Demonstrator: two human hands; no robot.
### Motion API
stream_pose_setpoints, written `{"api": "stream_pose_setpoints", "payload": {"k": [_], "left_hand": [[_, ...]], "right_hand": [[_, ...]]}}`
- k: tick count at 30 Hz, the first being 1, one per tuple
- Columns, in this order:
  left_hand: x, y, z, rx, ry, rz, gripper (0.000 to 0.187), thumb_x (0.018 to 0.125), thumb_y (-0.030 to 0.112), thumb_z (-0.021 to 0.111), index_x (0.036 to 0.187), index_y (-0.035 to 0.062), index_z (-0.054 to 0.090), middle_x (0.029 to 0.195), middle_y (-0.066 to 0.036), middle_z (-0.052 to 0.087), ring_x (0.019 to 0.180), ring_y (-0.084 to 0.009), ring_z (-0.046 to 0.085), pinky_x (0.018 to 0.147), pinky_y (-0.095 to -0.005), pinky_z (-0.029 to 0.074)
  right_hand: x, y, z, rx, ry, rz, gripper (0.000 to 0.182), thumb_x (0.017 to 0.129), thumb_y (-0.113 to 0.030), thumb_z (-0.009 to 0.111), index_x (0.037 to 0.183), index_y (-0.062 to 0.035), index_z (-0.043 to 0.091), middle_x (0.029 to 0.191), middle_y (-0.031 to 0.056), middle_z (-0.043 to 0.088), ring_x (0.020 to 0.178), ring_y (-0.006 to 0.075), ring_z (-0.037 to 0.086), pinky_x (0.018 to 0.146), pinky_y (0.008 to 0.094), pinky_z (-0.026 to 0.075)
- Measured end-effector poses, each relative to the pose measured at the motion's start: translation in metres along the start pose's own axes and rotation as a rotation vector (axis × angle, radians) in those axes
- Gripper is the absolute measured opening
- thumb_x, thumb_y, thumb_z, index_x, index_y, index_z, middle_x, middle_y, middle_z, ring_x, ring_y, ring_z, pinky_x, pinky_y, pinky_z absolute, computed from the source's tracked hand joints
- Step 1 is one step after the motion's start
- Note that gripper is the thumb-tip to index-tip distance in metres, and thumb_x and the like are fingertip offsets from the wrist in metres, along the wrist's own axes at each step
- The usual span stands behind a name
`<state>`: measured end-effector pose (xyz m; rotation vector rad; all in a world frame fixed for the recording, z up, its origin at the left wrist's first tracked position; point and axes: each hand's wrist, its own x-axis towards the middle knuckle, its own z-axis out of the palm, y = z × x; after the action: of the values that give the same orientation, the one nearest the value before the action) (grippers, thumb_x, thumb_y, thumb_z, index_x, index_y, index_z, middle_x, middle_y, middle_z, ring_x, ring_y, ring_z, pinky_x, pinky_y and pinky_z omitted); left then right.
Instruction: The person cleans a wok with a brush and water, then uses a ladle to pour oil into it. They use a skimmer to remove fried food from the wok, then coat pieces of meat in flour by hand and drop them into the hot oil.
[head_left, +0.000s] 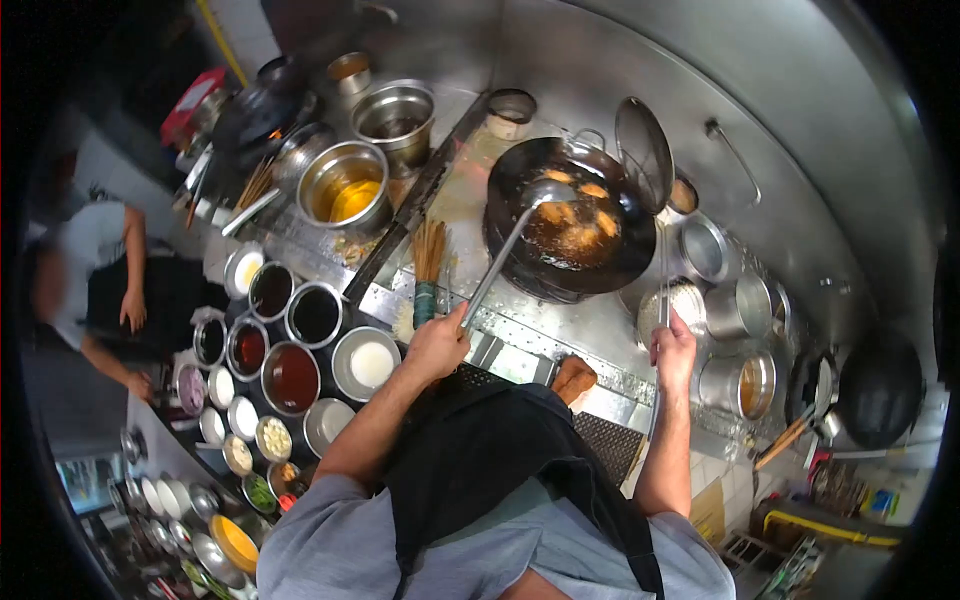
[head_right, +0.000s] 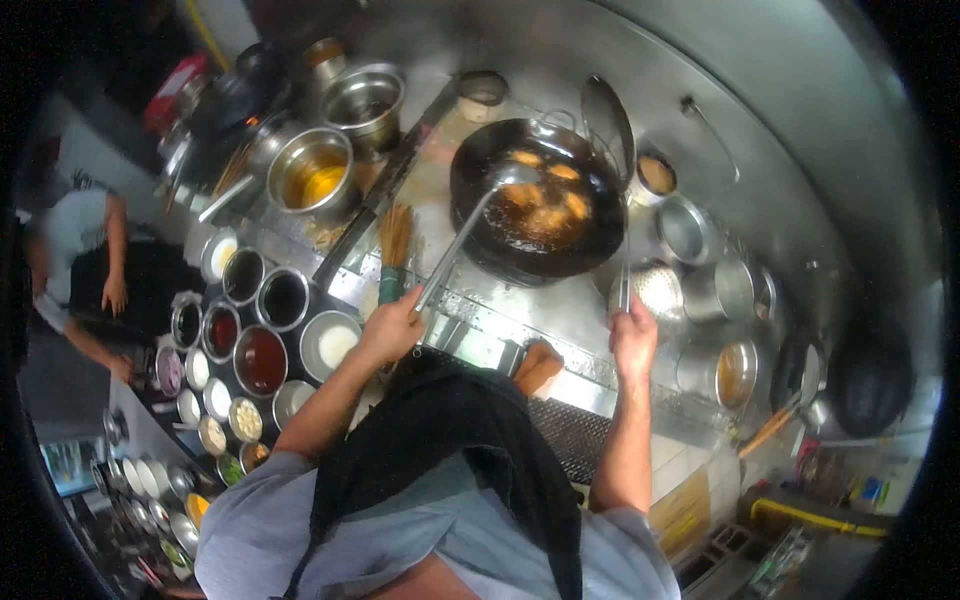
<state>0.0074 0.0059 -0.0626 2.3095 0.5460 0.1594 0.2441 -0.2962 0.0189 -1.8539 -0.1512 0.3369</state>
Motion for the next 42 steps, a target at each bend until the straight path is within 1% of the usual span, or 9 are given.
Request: {"api": "stream_pose_setpoints", "payload": {"k": [12,21,27,31,34,36,38,40,42], "left_hand": [[0.029,0.155,-0.001,-0.073,-0.177,0.304,0.066,0.082,0.007,0.062,0.144,0.0079,0.041,0.066,-0.013,0.052,0.058,-0.0247,0.053,0.062,-0.0354,0.048],[0.049,0.380,0.264,-0.184,-0.518,0.540,0.059,0.085,0.014,0.059,0.142,0.0130,0.044,0.087,-0.018,0.067,0.080,-0.0361,0.066,0.073,-0.0450,0.051],[0.036,0.428,0.434,0.080,-0.497,0.610,0.056,0.085,0.007,0.054,0.141,0.0073,0.046,0.108,-0.021,0.065,0.096,-0.0367,0.064,0.081,-0.0453,0.051],[0.035,0.430,0.432,0.203,-0.667,0.605,0.050,0.085,0.005,0.054,0.135,0.0076,0.053,0.120,-0.019,0.060,0.106,-0.0374,0.059,0.088,-0.0458,0.048],[0.028,0.418,0.337,-0.063,-0.231,0.926,0.040,0.086,0.004,0.056,0.126,0.0070,0.060,0.112,-0.018,0.061,0.101,-0.0354,0.060,0.087,-0.0445,0.047],[0.032,0.370,0.284,-0.223,0.028,0.882,0.031,0.086,0.006,0.061,0.117,0.0071,0.065,0.107,-0.018,0.061,0.097,-0.0339,0.060,0.084,-0.0438,0.048],[0.021,0.327,0.236,-0.122,0.212,0.581,0.029,0.091,0.010,0.057,0.120,0.0039,0.061,0.102,-0.014,0.064,0.088,-0.0264,0.064,0.072,-0.0394,0.050],[0.003,0.311,0.201,-0.541,-0.208,-0.194,0.030,0.098,0.018,0.054,0.125,0.0041,0.056,0.100,-0.012,0.064,0.087,-0.0173,0.063,0.067,-0.0310,0.051],[0.007,0.268,0.205,-0.906,-0.282,-0.300,0.030,0.099,0.019,0.052,0.126,0.0045,0.054,0.099,-0.011,0.063,0.084,-0.0147,0.061,0.065,-0.0287,0.051]], "right_hand": [[-0.080,0.117,0.003,0.561,-0.023,0.287,0.053,0.090,-0.007,0.048,0.142,0.0004,0.041,0.073,0.0020,0.059,0.049,0.0086,0.049,0.043,0.0227,0.040],[-0.094,0.151,-0.039,0.523,-0.224,0.289,0.014,0.092,-0.009,0.052,0.102,0.0000,0.058,0.078,0.0062,0.061,0.057,0.0133,0.056,0.045,0.0280,0.044],[-0.100,0.199,-0.074,1.036,-0.327,0.155,0.019,0.095,-0.008,0.058,0.111,0.0001,0.056,0.105,0.0077,0.060,0.099,0.0166,0.057,0.085,0.0349,0.049],[-0.085,0.243,-0.097,1.142,-0.458,-0.092,0.028,0.099,-0.015,0.054,0.122,-0.0011,0.051,0.117,0.0100,0.056,0.109,0.0194,0.054,0.095,0.0370,0.046],[-0.068,0.239,-0.095,0.917,-0.394,-0.169,0.031,0.101,-0.020,0.051,0.126,-0.0022,0.048,0.122,0.0108,0.054,0.115,0.0205,0.053,0.100,0.0386,0.045],[-0.081,0.151,-0.102,0.494,0.028,-0.075,0.020,0.099,-0.017,0.052,0.112,-0.0021,0.052,0.105,0.0080,0.060,0.094,0.0165,0.060,0.083,0.0340,0.052],[-0.075,0.127,-0.112,0.602,-0.293,0.156,0.017,0.100,-0.015,0.049,0.110,-0.0015,0.053,0.088,0.0047,0.062,0.073,0.0130,0.060,0.064,0.0273,0.052],[-0.071,0.118,-0.084,0.611,-0.233,0.068,0.015,0.101,-0.011,0.046,0.102,0.0003,0.055,0.084,0.0071,0.061,0.062,0.0118,0.057,0.055,0.0247,0.048],[-0.075,0.093,-0.067,0.722,-0.356,0.113,0.015,0.101,-0.011,0.045,0.102,-0.0001,0.055,0.083,0.0068,0.061,0.063,0.0124,0.059,0.056,0.0246,0.048]]}}
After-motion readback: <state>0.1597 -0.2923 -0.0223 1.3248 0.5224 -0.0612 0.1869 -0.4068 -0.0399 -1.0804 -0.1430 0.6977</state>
